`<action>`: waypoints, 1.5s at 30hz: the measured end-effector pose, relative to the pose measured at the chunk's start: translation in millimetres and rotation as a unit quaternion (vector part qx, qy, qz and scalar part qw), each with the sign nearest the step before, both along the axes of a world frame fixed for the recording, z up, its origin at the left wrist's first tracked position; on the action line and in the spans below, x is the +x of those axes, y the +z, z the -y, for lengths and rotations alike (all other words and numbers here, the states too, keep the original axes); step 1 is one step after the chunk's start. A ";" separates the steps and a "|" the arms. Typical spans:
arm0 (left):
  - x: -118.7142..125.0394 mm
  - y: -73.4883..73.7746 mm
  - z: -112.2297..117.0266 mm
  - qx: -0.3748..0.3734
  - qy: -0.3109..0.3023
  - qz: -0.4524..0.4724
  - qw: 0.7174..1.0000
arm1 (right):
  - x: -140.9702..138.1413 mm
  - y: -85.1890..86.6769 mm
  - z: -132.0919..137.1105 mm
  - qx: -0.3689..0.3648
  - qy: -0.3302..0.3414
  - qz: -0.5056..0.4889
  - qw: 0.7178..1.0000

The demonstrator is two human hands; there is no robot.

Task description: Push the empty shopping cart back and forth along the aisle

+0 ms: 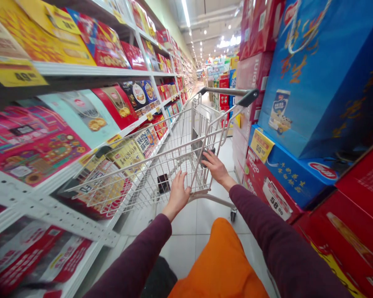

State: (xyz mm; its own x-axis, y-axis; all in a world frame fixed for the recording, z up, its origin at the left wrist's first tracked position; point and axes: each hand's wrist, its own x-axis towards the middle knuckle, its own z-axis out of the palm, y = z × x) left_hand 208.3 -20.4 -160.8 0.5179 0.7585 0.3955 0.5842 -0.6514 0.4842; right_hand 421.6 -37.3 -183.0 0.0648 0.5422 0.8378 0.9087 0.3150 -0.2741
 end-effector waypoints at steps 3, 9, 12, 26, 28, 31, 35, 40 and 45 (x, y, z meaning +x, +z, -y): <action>-5.0 -1.2 -3.2 0.007 0.023 -0.014 1.000 | 11.4 33.5 -9.3 0.084 -0.023 -0.024 0.996; -4.6 -2.5 -1.5 0.018 0.026 -0.033 0.999 | -9.8 26.5 -26.6 0.075 -0.021 0.012 0.997; -4.6 -1.9 3.6 0.016 0.016 -0.051 0.998 | -31.6 -16.2 -23.6 0.022 0.003 0.067 0.997; -6.8 -2.2 0.2 0.019 0.031 -0.031 0.999 | 26.5 47.5 -14.1 0.107 -0.093 0.032 0.989; -4.7 -2.8 3.7 0.018 0.030 -0.035 0.999 | 21.6 29.7 -15.7 0.082 -0.087 0.042 0.992; -4.7 -2.8 7.3 0.018 0.028 -0.043 0.999 | 7.9 -5.4 -12.0 0.041 -0.086 0.048 0.994; -9.2 -2.6 8.1 0.012 0.035 -0.061 0.997 | 5.8 -20.7 0.9 0.009 -0.047 0.080 0.996; -11.0 -2.0 5.3 0.008 0.047 -0.080 0.996 | 43.0 44.3 0.0 0.120 -0.103 0.012 0.987; -4.5 4.7 1.8 0.028 0.056 -0.075 0.995 | 55.5 70.6 -15.0 0.125 -0.125 -0.009 0.984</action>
